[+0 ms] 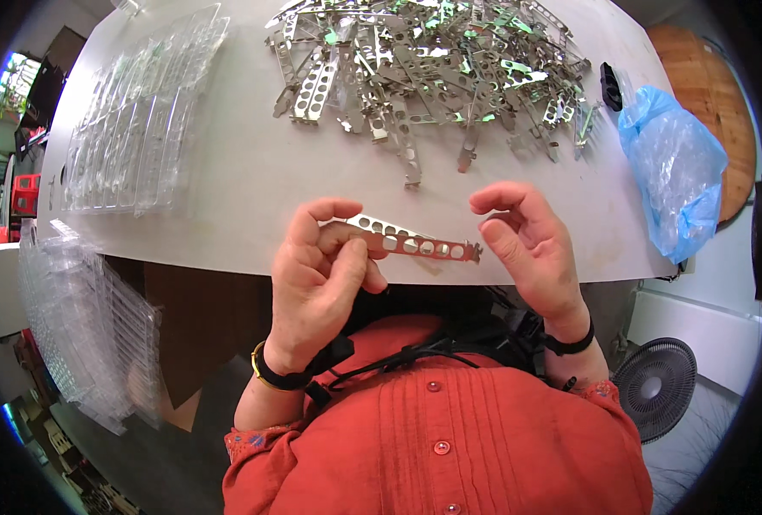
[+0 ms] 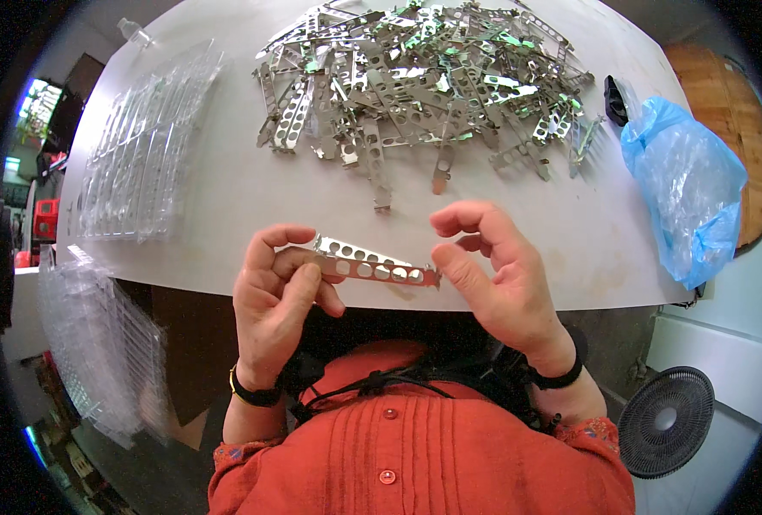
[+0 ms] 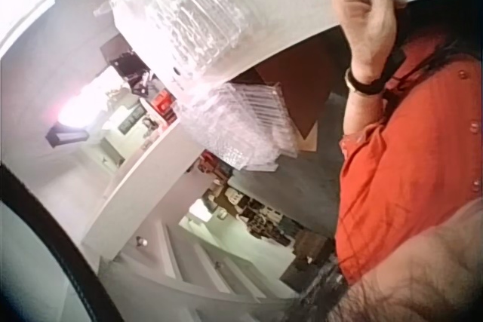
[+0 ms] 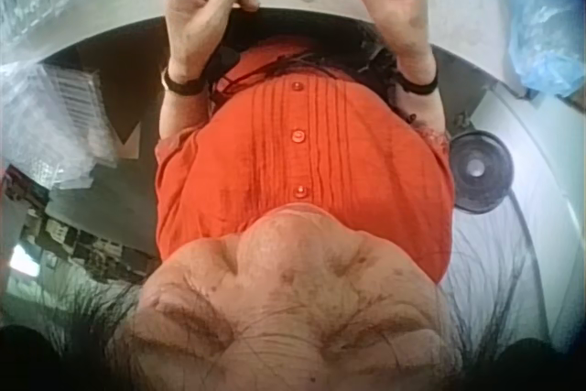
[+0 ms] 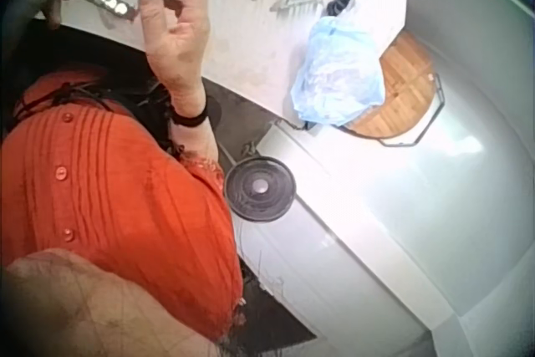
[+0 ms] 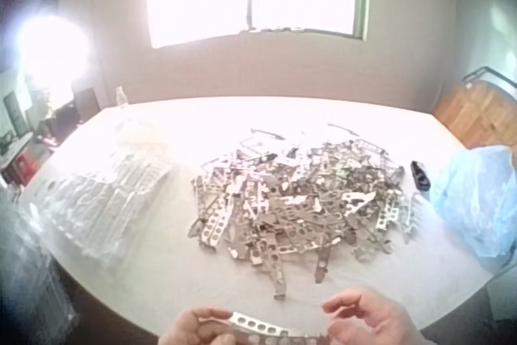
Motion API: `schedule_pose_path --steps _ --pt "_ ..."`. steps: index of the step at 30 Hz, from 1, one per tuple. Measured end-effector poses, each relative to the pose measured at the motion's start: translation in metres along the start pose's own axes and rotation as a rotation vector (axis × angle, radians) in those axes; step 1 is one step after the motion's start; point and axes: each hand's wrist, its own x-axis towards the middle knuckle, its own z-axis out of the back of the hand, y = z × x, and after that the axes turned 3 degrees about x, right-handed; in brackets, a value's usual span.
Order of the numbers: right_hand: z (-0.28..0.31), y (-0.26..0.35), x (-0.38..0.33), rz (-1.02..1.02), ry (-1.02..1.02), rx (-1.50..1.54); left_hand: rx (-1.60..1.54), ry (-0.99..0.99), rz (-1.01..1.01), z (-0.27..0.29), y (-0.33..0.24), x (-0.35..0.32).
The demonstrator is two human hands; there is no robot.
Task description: Picking up metal brackets from a pile, inspecting them, and placing them into plastic packaging bags or trays.
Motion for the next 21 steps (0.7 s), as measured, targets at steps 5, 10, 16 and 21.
schedule_pose_path --steps 5,10,16,21 --pt "0.003 0.001 -0.001 0.183 0.255 -0.291 0.116 0.098 -0.040 -0.010 0.003 -0.003" --pt "0.005 0.012 -0.006 -0.114 0.280 -0.298 0.233 0.102 -0.140 -0.019 0.008 -0.003" --pt "0.019 -0.002 -0.005 0.063 -0.059 -0.371 0.832 -0.031 -0.522 -0.014 0.015 0.013" --pt "0.032 -0.004 -0.002 0.073 -0.142 -0.525 1.077 -0.031 -0.617 -0.016 0.018 0.019"
